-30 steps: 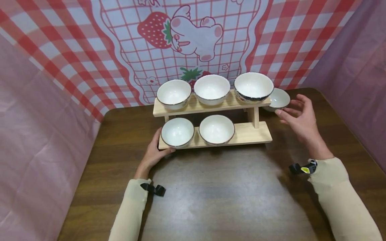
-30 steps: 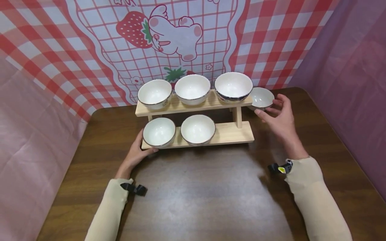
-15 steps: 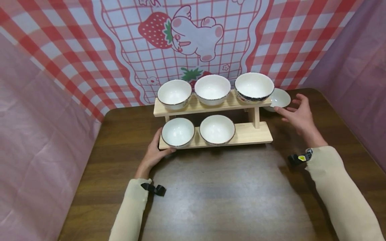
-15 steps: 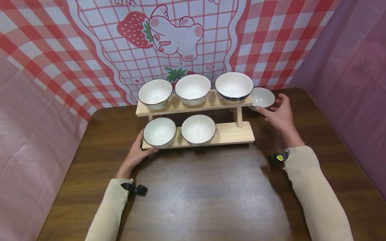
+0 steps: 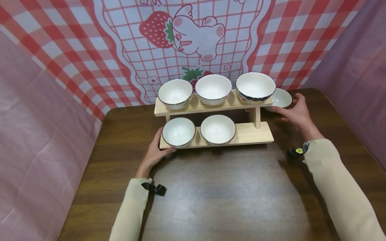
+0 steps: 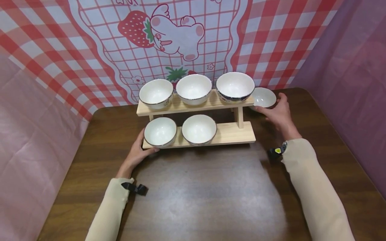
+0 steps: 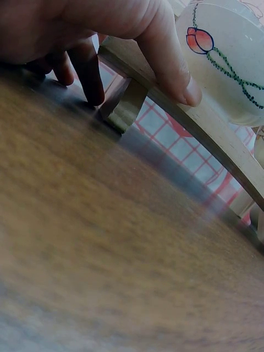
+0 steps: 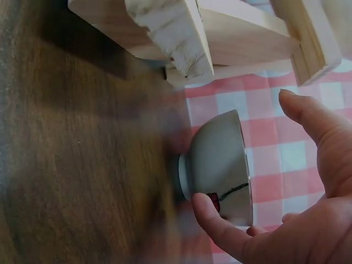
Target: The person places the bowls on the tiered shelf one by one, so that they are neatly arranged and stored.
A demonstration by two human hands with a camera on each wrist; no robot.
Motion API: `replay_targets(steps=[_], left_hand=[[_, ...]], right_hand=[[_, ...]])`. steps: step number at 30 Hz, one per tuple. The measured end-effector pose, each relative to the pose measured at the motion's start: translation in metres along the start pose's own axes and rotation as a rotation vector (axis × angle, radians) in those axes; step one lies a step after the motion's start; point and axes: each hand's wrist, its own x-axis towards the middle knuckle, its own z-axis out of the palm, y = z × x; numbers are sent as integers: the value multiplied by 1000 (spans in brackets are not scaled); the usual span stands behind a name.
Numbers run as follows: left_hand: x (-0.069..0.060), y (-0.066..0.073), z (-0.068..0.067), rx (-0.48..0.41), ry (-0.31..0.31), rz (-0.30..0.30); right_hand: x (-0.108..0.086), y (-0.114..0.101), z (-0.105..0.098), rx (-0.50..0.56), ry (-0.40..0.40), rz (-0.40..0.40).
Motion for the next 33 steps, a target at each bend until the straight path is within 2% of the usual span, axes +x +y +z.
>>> replay_targets(steps=[12,21,33], left_hand=[[3,0,0,5,-23,-43],[1,0,0,-4,-14,-5],[-1,1,-1,1,-3,4]], right_hand=[[23,12,6,-9,-16,23],[34,14,7,42,-30,87],[42,13,16,22,21,40]])
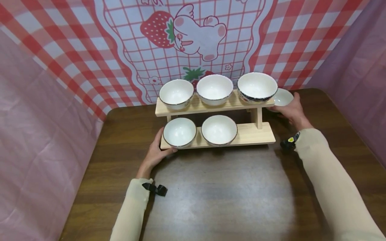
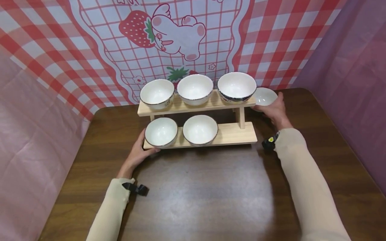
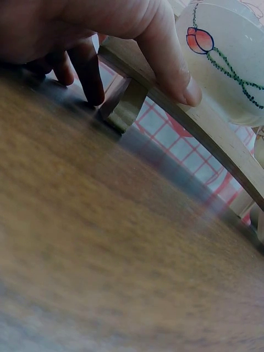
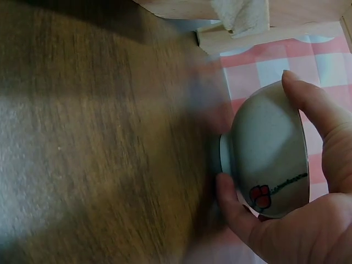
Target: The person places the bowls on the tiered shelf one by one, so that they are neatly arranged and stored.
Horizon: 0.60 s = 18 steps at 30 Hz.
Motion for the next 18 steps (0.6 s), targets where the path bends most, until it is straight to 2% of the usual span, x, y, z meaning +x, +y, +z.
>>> replay_targets(steps=[9,17,18], left_hand=[[0,1,-1,20,2,-20],[0,0,0,18,3,-20],[-1,5,0,13,-1,-25]], right_hand=[[5,-1,6,-9,34,2],[2,0,9,31,128,2],[2,0,9,29,135,5]])
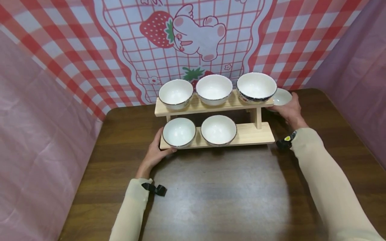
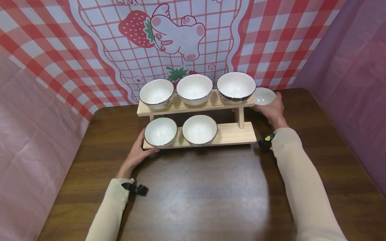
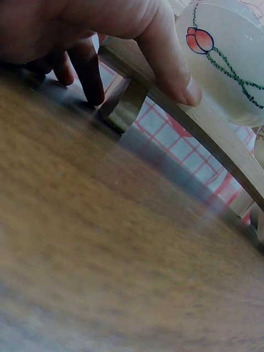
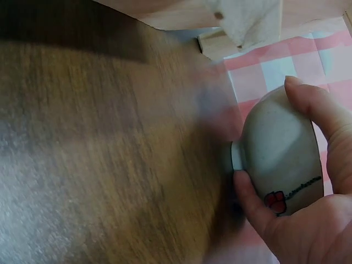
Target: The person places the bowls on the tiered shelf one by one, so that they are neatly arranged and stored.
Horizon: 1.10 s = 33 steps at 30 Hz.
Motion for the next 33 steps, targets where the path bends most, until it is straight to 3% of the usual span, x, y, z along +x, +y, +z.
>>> replay_targets(steps=[16,33], left_hand=[[2,-7,1,-24,12,48],[2,-8,1,-8,15,46]], right_hand=[[-2,5,-8,-48,17,32],[-14,9,-18,-32,14,34]])
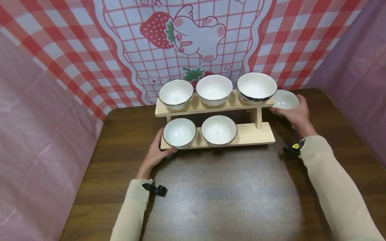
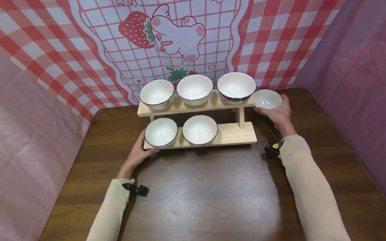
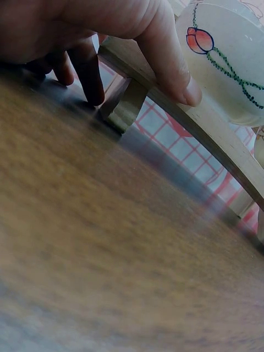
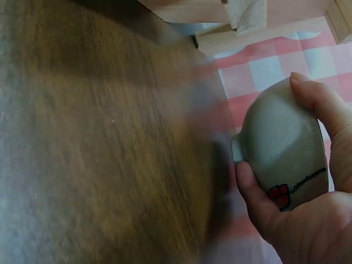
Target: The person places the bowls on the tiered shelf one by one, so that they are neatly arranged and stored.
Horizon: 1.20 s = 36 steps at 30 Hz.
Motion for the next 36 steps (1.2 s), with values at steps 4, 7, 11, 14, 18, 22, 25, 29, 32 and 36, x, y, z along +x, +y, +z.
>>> replay_targets(steps=[4,7,11,14,18,22,25,29,32,36], left_hand=[[0,0,0,-6,-2,2],[1,0,0,-13,-4,6],[0,4,-1,-20,-7,6],[-5,19,-2,-10,-20,-2],[-12,39,-4,3,-33,-12],[-13,42,-4,2,-36,-11],[-12,42,-4,-5,-37,-15],[-12,42,-4,-8,-36,-32],[-12,42,-4,-6,-36,-44],[-13,43,-4,2,-36,-49]], right_hand=[[-3,2,-5,8,-12,8],[-4,4,-9,-1,-13,7],[-6,7,-11,-16,-6,-7],[-7,11,-12,-40,-9,-11],[-9,14,-13,-55,-16,-13],[-9,16,-14,-57,-24,-8],[-9,17,-14,-56,-30,1],[-8,16,-13,-29,-36,6],[-6,16,-12,30,-52,0],[-6,15,-11,112,-88,-15]])
